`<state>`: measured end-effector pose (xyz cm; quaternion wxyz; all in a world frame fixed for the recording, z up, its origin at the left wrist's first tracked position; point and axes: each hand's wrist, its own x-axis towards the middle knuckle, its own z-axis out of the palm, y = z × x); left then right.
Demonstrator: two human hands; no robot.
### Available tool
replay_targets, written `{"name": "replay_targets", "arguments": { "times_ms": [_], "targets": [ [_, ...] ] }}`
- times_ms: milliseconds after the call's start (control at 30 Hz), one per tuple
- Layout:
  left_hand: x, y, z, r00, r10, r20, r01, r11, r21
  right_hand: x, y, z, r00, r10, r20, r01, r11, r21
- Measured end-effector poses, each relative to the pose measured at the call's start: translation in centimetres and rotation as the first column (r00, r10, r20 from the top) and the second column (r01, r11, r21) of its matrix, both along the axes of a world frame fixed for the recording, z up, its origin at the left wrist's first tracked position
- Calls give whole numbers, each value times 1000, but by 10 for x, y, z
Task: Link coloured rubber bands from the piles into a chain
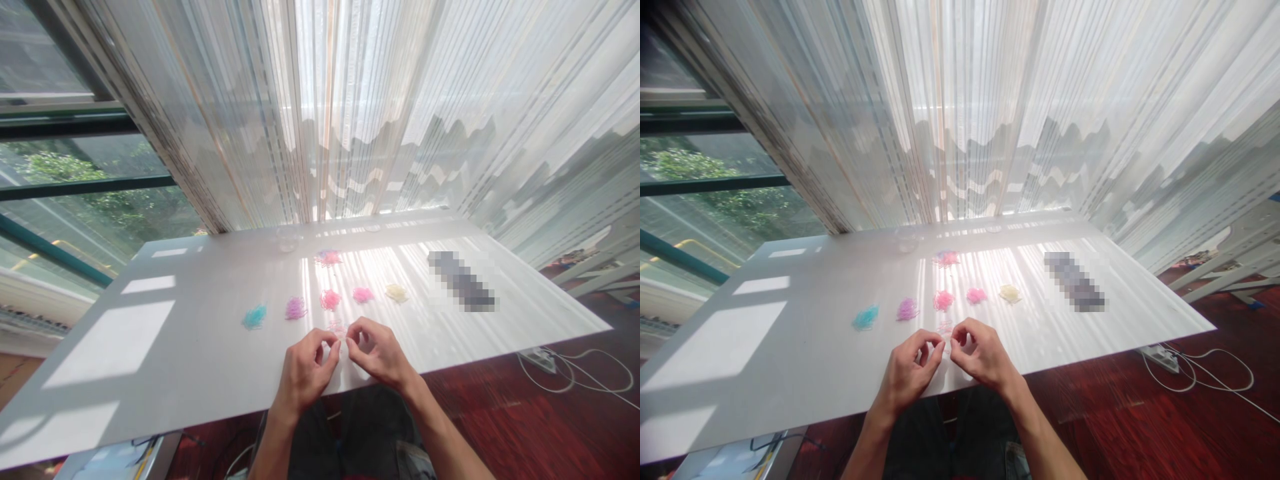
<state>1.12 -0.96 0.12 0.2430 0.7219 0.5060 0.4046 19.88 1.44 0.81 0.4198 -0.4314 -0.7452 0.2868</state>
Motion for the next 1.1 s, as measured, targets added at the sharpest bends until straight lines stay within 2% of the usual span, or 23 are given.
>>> {"name": "replay_targets", "arguments": {
  "times_ms": [233, 500, 833, 1100],
  "targets": [
    [0, 0, 0, 1000, 7, 23, -6, 999, -49, 1, 1, 3, 999, 21, -41, -23, 998, -58],
    [0, 1, 2, 999, -3, 47, 4, 1000, -29, 4, 3, 8, 996, 32, -83, -47, 981, -188],
    [0, 1, 2, 999, -13, 50, 13, 1000, -3, 14, 4, 18, 998, 62, -14, -63, 976, -208],
    [0, -1, 4, 998, -42, 53, 42, 999, -5, 20, -1, 11, 999, 50, 18, -43, 962, -270]
  ]
}}
